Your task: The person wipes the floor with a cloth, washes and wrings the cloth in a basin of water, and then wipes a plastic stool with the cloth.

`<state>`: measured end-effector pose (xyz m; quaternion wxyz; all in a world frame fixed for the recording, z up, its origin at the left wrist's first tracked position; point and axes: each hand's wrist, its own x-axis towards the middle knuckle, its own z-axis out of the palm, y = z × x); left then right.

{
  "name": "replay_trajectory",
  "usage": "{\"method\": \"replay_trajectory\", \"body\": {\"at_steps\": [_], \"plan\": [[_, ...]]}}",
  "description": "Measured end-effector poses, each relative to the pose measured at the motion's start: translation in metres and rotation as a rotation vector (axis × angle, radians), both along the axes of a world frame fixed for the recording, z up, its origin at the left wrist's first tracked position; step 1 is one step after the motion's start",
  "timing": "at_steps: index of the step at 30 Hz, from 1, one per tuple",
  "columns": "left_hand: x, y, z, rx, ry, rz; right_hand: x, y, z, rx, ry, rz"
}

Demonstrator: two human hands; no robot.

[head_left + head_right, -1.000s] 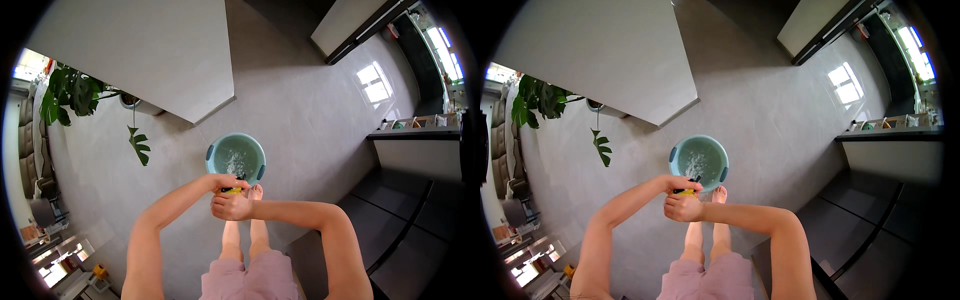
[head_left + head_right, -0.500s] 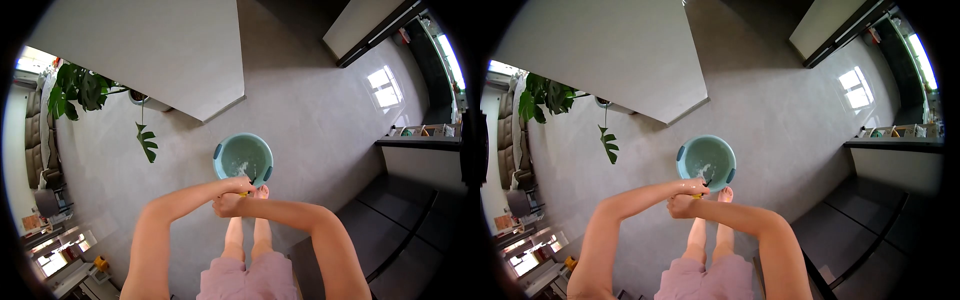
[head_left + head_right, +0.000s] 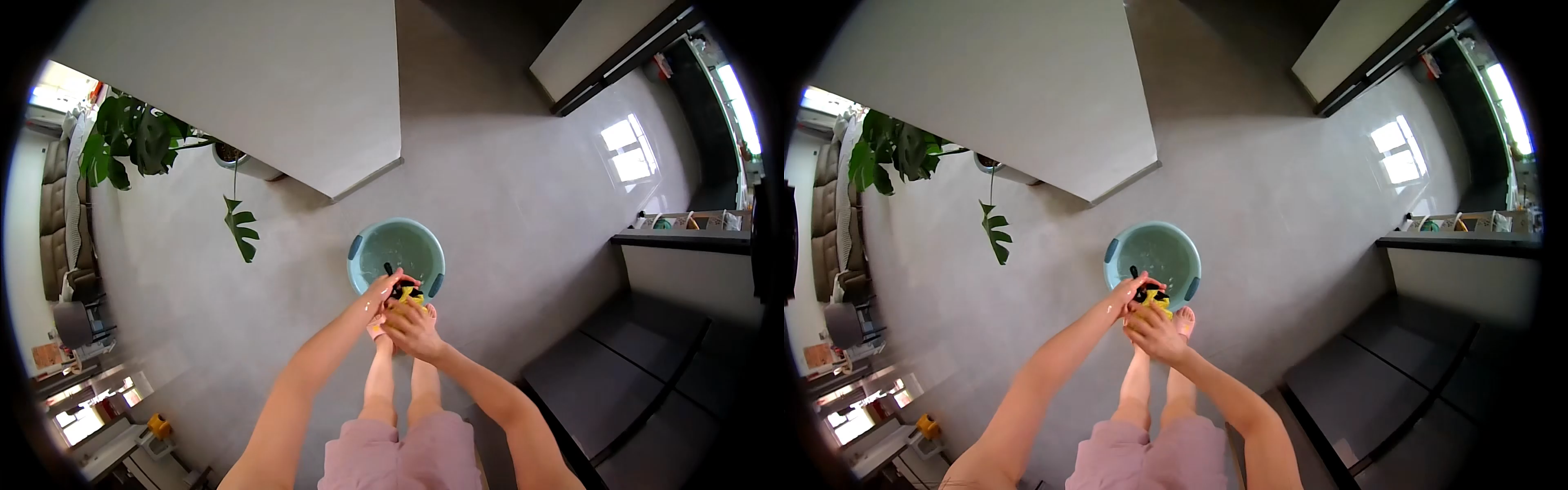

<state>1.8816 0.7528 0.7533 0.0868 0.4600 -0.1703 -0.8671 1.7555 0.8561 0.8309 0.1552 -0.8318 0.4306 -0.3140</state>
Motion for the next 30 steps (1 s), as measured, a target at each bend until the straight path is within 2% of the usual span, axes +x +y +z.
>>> {"method": "replay_trajectory", "body": {"at_steps": [2, 3, 5, 6, 8, 9, 11, 12, 13, 15, 16, 17, 19, 20, 21, 22, 23, 24, 25, 27, 28, 30], "plan": [[0.006, 0.000, -0.002, 0.075, 0.103, 0.103, -0.009, 0.015, -0.006, 0.136, -0.202, -0.384], [0.007, 0.001, -0.002, 0.043, 0.156, 0.211, -0.012, 0.016, -0.001, 0.136, -0.195, -0.389], [0.007, 0.000, -0.002, 0.019, 0.135, 0.237, -0.019, 0.018, 0.009, 0.476, -0.500, -0.970], [0.005, -0.003, 0.006, 0.019, 0.143, 0.232, -0.028, 0.021, 0.009, 0.470, -0.495, -0.976], [-0.001, -0.010, 0.021, 0.094, 0.123, 0.212, -0.052, 0.028, 0.001, 1.028, -0.668, -1.133], [-0.002, -0.013, 0.020, 0.094, 0.130, 0.206, -0.055, 0.034, -0.006, 1.021, -0.666, -1.142], [-0.005, -0.016, 0.010, 0.044, 0.106, 0.152, -0.056, 0.050, -0.026, 1.253, -1.489, -1.179], [-0.006, -0.015, 0.010, 0.041, 0.106, 0.131, -0.056, 0.049, -0.022, 1.366, -1.607, -1.182], [-0.005, -0.011, 0.010, 0.046, 0.105, 0.127, -0.056, 0.053, -0.015, 1.367, -1.610, -1.190], [-0.003, -0.004, 0.013, -0.052, -0.059, 0.150, -0.057, 0.059, 0.006, 1.579, -2.013, -0.946], [0.003, 0.002, 0.018, -0.038, -0.070, 0.118, -0.053, 0.061, 0.010, 1.528, -2.127, -0.743], [0.009, 0.009, 0.024, -0.039, -0.074, 0.112, -0.047, 0.063, 0.006, 1.525, -2.135, -0.741], [0.021, 0.026, 0.033, 0.078, -0.103, -0.025, -0.034, 0.062, 0.002, 1.420, -2.259, -0.489], [0.026, 0.031, 0.035, 0.186, 0.022, -0.034, -0.029, 0.060, 0.004, 1.336, -2.311, -0.362], [0.031, 0.035, 0.036, 0.177, 0.097, -0.033, -0.027, 0.054, 0.012, 1.331, -2.318, -0.361], [0.032, 0.039, 0.041, 0.166, 0.121, 0.061, -0.026, 0.047, 0.018, 1.344, -2.203, -0.522], [0.033, 0.044, 0.043, 0.150, 0.046, 0.180, -0.025, 0.042, 0.022, 1.352, -2.080, -0.675], [0.035, 0.049, 0.044, 0.124, -0.026, 0.294, -0.023, 0.040, 0.022, 1.299, -2.024, -0.664], [0.028, 0.046, 0.063, 0.033, -0.226, 0.330, -0.020, 0.040, 0.012, 1.294, -2.025, -0.665], [0.037, 0.050, 0.067, -0.250, -0.363, 0.378, -0.016, 0.037, 0.003, 1.333, -1.976, -0.820], [0.041, 0.059, 0.074, -0.250, -0.359, 0.384, -0.014, 0.035, 0.006, 1.311, -2.000, -0.874], [0.053, 0.069, 0.099, -0.712, -0.265, 0.302, -0.012, 0.028, 0.013, 1.327, -2.046, -0.892]]}}
